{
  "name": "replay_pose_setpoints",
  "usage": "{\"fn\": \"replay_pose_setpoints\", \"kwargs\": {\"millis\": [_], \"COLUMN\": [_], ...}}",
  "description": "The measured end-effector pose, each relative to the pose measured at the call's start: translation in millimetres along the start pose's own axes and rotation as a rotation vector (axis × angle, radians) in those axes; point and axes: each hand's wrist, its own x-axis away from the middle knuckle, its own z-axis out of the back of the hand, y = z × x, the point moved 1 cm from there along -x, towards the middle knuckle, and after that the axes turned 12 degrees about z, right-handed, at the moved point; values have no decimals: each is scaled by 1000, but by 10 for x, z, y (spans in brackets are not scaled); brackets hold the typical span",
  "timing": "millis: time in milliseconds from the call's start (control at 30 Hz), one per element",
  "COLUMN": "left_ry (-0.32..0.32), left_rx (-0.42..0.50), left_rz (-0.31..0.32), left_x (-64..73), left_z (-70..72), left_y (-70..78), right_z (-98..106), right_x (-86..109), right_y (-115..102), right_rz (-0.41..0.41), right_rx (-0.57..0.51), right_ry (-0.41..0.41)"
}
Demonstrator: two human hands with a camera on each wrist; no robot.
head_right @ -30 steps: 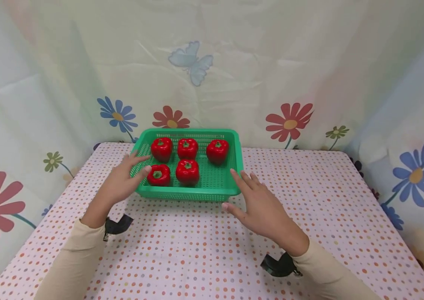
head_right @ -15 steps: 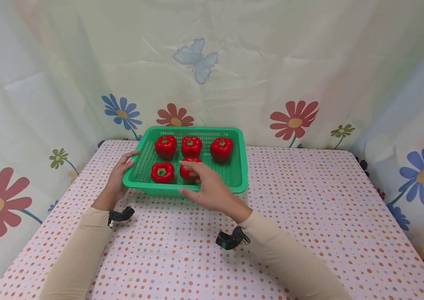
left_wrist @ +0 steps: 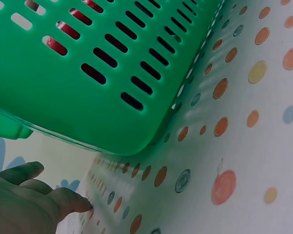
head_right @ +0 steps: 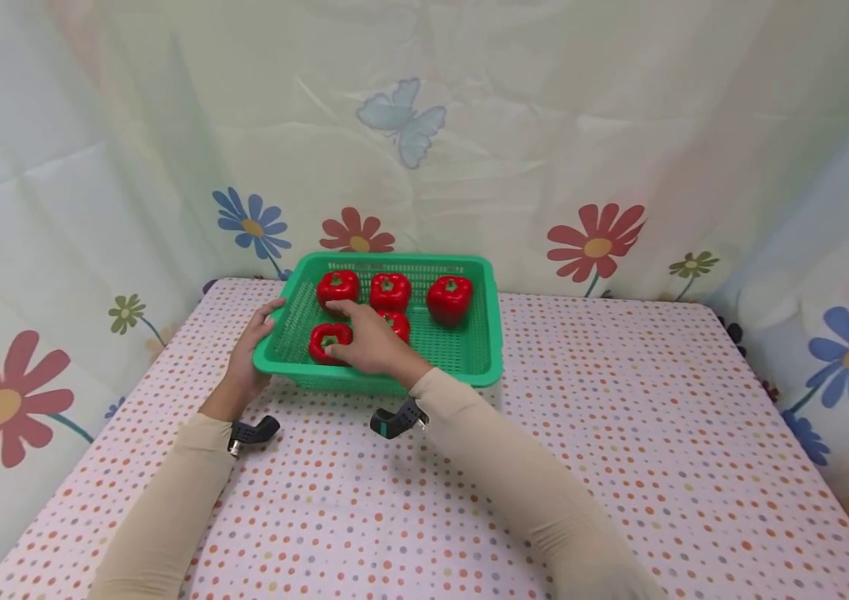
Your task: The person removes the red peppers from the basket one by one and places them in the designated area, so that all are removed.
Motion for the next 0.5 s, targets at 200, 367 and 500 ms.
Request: {"fn": "replay_pose_setpoints", "kwargs": {"millis": [200,367,500], "left_ry": [-13,-45,-69], "left_rx": [27,51,70], "left_rz": [8,11,9], "left_x": [9,16,30], "left_z": [-30,-38,-18], "left_y": [-16,-5,35], "right_z": [-64,-104,-118], "right_x": [-107,-144,-194], "right_y": [55,113,123], "right_rz": [-79,-121,-143], "right_rx": [51,62,-8], "right_ry": [-116,-143,-167]}}
